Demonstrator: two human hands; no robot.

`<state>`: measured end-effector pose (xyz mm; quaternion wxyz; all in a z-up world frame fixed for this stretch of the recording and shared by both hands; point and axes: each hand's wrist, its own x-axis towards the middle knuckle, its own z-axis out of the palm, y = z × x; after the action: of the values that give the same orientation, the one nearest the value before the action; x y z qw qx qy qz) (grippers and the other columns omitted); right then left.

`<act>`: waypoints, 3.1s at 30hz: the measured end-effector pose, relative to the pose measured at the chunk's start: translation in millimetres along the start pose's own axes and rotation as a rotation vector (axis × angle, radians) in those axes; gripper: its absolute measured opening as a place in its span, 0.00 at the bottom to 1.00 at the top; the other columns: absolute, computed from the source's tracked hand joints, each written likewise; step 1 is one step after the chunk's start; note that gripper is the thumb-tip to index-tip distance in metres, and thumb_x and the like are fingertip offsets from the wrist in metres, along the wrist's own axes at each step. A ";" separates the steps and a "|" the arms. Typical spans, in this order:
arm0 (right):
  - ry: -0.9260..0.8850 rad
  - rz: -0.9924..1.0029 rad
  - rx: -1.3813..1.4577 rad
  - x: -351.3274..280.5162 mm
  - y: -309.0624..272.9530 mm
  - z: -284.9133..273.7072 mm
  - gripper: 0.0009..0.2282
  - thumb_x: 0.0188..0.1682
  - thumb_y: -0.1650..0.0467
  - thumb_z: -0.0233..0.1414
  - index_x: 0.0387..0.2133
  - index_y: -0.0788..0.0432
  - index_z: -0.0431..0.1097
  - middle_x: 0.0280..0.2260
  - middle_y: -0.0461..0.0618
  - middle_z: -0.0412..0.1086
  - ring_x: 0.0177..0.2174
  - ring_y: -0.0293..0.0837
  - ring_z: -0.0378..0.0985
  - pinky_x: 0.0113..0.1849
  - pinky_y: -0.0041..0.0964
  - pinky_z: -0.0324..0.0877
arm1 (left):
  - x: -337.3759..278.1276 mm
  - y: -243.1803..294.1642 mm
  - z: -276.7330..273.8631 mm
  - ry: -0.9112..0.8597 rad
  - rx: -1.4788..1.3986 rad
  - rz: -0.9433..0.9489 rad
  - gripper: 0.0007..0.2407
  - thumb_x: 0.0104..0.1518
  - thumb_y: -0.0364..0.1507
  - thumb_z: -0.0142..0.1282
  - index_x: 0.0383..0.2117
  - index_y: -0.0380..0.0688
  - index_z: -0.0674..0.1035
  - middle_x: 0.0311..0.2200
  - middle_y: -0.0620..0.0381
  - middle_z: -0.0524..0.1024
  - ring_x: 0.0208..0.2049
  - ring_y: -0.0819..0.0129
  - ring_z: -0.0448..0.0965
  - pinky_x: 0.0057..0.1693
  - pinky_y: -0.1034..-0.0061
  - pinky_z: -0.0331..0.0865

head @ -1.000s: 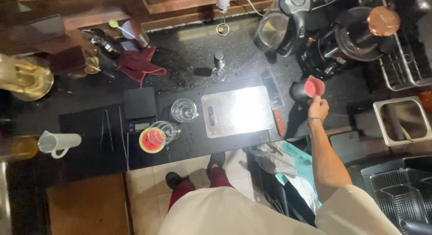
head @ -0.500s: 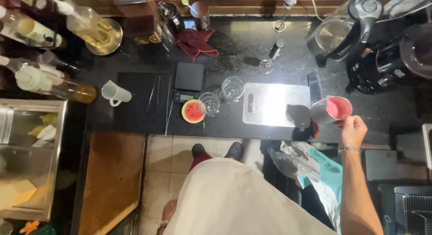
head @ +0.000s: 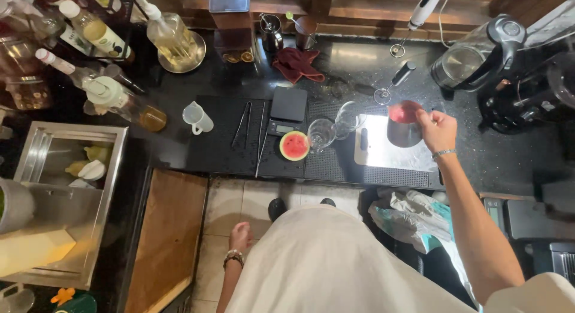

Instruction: Prepare and serve multiple cocktails using various bar tools and ingredients, including cutting fruit garnish.

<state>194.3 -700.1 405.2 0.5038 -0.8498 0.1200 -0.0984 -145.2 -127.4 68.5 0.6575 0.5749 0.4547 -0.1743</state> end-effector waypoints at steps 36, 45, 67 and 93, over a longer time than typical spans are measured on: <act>-0.162 -0.225 -0.778 36.3 -68.4 50.8 0.21 0.51 0.54 0.56 0.29 0.61 0.80 0.25 0.68 0.73 0.30 0.67 0.78 0.38 0.53 0.73 | -27.8 -72.7 -53.3 0.143 -0.186 -0.258 0.14 0.60 0.32 0.52 0.50 0.44 0.75 0.40 0.45 0.77 0.29 0.57 0.77 0.32 0.62 0.74; -0.180 -0.151 -0.700 31.8 -66.8 50.3 0.22 0.52 0.54 0.55 0.26 0.63 0.79 0.21 0.65 0.73 0.27 0.63 0.79 0.37 0.50 0.73 | -22.0 -97.6 -49.7 0.179 -0.178 -0.129 0.11 0.58 0.25 0.54 0.44 0.33 0.78 0.37 0.43 0.79 0.36 0.58 0.80 0.38 0.67 0.75; -0.399 -0.275 -0.629 -21.0 -105.9 87.5 0.21 0.47 0.54 0.57 0.25 0.63 0.78 0.23 0.63 0.74 0.26 0.59 0.78 0.33 0.49 0.72 | -31.9 -76.6 -36.5 0.146 -0.229 -0.206 0.13 0.56 0.32 0.56 0.45 0.41 0.76 0.32 0.46 0.77 0.20 0.62 0.73 0.22 0.71 0.62; -0.518 -0.251 -0.814 -20.9 -149.4 106.4 0.23 0.43 0.53 0.56 0.21 0.64 0.78 0.20 0.67 0.71 0.24 0.64 0.77 0.35 0.51 0.72 | -40.3 -82.9 -43.4 0.111 -0.183 -0.244 0.12 0.60 0.31 0.52 0.49 0.45 0.77 0.39 0.49 0.79 0.30 0.58 0.76 0.34 0.63 0.74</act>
<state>220.6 -535.9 485.4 0.1285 -0.9819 -0.0838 0.1108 -246.0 -122.6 54.4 0.6549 0.4618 0.5708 -0.1787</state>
